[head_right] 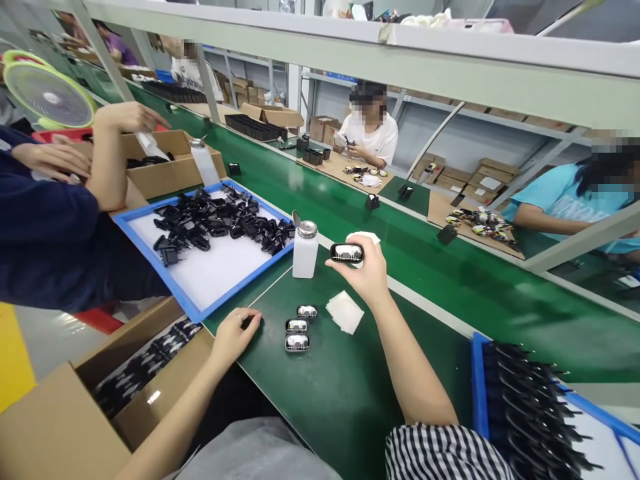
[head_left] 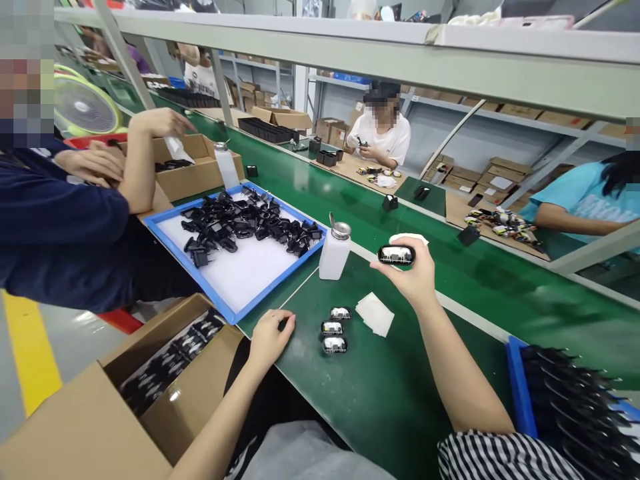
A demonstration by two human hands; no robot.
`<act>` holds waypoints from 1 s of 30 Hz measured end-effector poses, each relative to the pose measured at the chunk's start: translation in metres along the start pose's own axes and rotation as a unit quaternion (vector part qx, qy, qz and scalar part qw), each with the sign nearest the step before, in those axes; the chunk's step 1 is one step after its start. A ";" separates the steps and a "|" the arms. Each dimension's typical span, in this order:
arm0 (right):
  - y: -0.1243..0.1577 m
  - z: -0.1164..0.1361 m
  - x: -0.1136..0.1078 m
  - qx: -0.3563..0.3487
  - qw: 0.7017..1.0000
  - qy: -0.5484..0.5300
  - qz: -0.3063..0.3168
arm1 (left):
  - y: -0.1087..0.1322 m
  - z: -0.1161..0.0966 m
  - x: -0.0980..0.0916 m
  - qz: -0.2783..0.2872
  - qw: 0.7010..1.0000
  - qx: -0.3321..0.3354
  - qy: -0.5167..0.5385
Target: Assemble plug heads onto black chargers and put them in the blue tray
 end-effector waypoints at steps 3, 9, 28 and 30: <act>0.002 0.009 0.002 -0.028 1.000 -0.005 0.012 | 0.000 0.000 0.000 -0.004 1.000 -0.004 -0.003; 0.003 0.020 0.004 -0.042 0.999 -0.028 0.020 | 0.002 -0.001 0.003 -0.015 1.000 -0.008 0.023; 0.059 -0.051 0.102 0.189 0.875 -0.101 0.435 | -0.159 0.039 -0.017 -0.003 0.983 -0.179 0.035; 0.058 -0.049 0.099 0.194 0.863 -0.120 0.451 | -0.161 0.038 -0.010 -0.014 0.981 -0.188 0.045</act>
Point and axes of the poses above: each hand's wrist, its own y-axis away from the middle knuckle, its own x-axis out of the palm, z = x × y, the point moved 3 cm from there along -y, towards the middle knuckle, and after that the axes turned 9 degrees about x, right-handed, at the moved point
